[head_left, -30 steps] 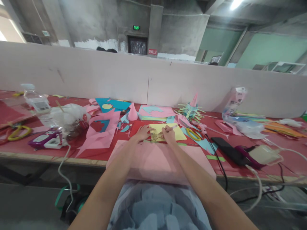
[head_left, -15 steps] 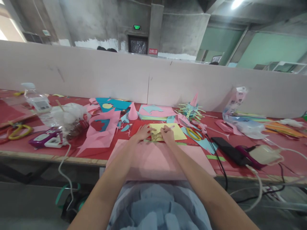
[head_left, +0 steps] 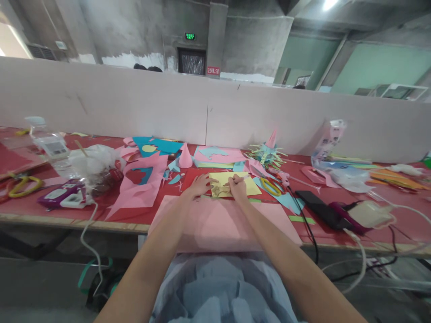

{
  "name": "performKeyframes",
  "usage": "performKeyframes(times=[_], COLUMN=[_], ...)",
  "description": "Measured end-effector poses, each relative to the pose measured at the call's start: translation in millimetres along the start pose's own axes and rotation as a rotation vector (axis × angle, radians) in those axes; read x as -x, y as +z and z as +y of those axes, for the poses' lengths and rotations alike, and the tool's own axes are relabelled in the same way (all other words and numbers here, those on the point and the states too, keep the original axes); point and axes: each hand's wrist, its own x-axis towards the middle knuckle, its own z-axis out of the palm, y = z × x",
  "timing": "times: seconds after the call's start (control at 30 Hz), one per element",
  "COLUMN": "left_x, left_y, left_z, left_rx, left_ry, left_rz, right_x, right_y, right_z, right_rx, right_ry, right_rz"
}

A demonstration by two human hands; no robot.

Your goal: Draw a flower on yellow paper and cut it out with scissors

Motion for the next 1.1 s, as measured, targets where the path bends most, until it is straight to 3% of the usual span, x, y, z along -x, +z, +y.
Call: performKeyframes(times=[0.3, 1.1], left_x=[-0.9, -3.1], left_y=[0.1, 5.6], left_z=[-1.4, -5.5], left_rx=[-0.002, 0.008], left_ry=[-0.011, -0.026], left_rz=[-0.012, 0.002], right_x=[0.2, 1.4], right_y=[1.7, 4.1], right_z=[0.6, 1.1], right_rx=[0.003, -0.081], right_ry=[-0.061, -0.052], right_rz=[-0.075, -0.018])
